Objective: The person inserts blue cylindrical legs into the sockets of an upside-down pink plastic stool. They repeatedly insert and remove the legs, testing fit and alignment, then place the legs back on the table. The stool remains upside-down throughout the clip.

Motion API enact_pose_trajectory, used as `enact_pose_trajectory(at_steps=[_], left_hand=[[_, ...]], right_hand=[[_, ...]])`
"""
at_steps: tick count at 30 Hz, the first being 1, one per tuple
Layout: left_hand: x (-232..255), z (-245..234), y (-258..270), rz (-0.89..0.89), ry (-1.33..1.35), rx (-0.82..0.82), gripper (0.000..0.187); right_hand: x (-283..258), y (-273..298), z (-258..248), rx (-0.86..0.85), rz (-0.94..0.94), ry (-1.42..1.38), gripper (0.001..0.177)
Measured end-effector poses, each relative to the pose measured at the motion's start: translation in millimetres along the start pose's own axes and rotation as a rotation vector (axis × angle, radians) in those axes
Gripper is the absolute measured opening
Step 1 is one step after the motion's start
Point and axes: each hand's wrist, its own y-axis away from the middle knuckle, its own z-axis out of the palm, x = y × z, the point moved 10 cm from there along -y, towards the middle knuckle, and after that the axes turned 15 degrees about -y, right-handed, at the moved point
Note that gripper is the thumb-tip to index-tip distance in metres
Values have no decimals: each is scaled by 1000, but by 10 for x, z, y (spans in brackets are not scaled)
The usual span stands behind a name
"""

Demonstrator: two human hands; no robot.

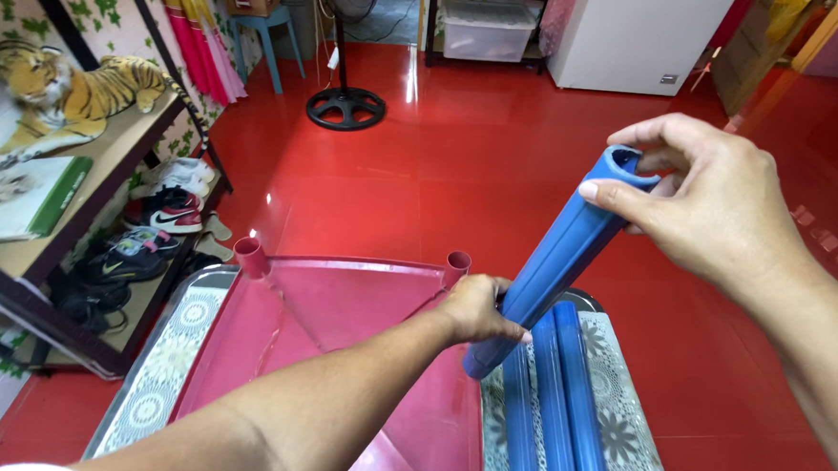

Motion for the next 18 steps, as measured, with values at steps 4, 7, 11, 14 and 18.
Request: enact_pose_trajectory(at_steps=[4,7,11,14,18], left_hand=[[168,233,349,-17,-36,20,78],[272,381,616,-17,-44,17,78],[366,587,968,-8,-9,-29,75],[401,707,1211,-19,6,-39,74],[425,849,1475,-38,45,-72,72]], right_hand=[[-100,348,-145,-22,-35,20,50],[-157,569,-223,-44,-7,7,50],[-225,840,-282,-67,41,29,50],[-293,1050,-296,-82,44,8,49],[-329,1292,-283,-106,84,14,50]])
